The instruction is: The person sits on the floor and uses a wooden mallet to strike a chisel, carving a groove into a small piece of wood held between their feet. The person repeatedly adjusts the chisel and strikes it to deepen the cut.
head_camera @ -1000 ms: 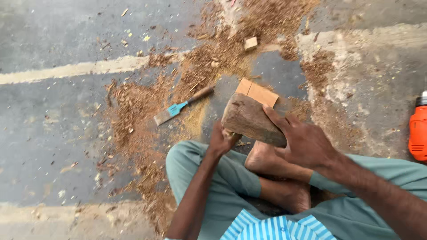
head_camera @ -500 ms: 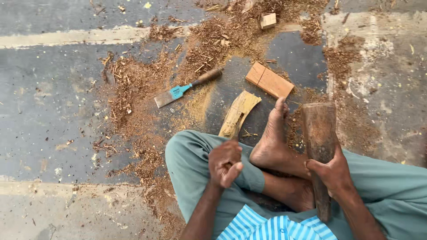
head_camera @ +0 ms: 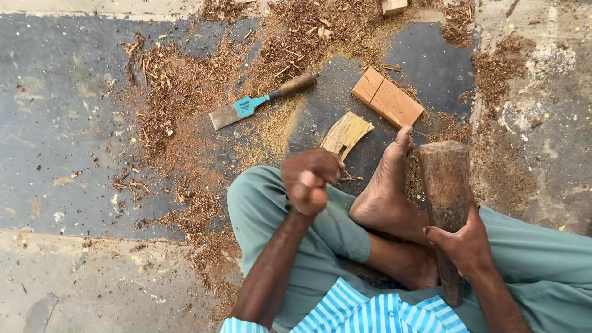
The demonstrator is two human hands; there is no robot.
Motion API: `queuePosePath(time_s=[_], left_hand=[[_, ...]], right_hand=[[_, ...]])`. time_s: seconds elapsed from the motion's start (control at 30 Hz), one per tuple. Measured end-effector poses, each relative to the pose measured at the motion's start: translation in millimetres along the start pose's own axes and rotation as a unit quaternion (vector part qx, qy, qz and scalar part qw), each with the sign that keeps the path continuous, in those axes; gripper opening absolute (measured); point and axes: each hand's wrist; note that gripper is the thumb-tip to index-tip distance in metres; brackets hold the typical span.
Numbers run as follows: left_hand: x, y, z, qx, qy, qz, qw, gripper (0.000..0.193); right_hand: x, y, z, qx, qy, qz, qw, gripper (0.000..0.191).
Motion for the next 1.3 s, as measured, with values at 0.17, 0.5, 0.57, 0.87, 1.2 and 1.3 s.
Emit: queuePosePath(time_s=[0.17, 0.5, 0.57, 0.87, 1.2, 1.3], left_hand=[[35, -48, 46, 0.102, -0.042, -0.173, 0.979, 0.048], [63, -13, 12, 0.175, 0.206, -0.074, 0.960, 0.058], [53, -3, 2, 0.153, 0.185, -0.075, 0.968, 0.048], [45, -14, -23, 0.230, 0.188, -0.087, 0.951, 0.024], [-25, 12, 28, 0.305, 0.111, 0.022, 0.946, 0.031], [-69, 0, 29, 0.351, 0.094, 0.162, 0.917, 0.028]], right_hand=[[1, 1, 1, 0.014, 0.019, 0.012, 1.000, 0.104], [-3, 1, -3, 0.059, 0.027, 0.003, 0.998, 0.105], [-4, 1, -4, 0.059, 0.028, 0.005, 0.998, 0.107], [-5, 1, -2, 0.049, 0.026, 0.002, 0.998, 0.103], [-8, 0, -3, 0.069, 0.035, -0.012, 0.997, 0.107], [-15, 1, -8, 0.063, 0.127, -0.024, 0.990, 0.113]])
Point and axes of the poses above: each hand's wrist, its own x-axis towards the middle knuckle, its own y-axis out of the back of the hand, z = x × y, and after that the axes turned 11 degrees about -y, right-handed
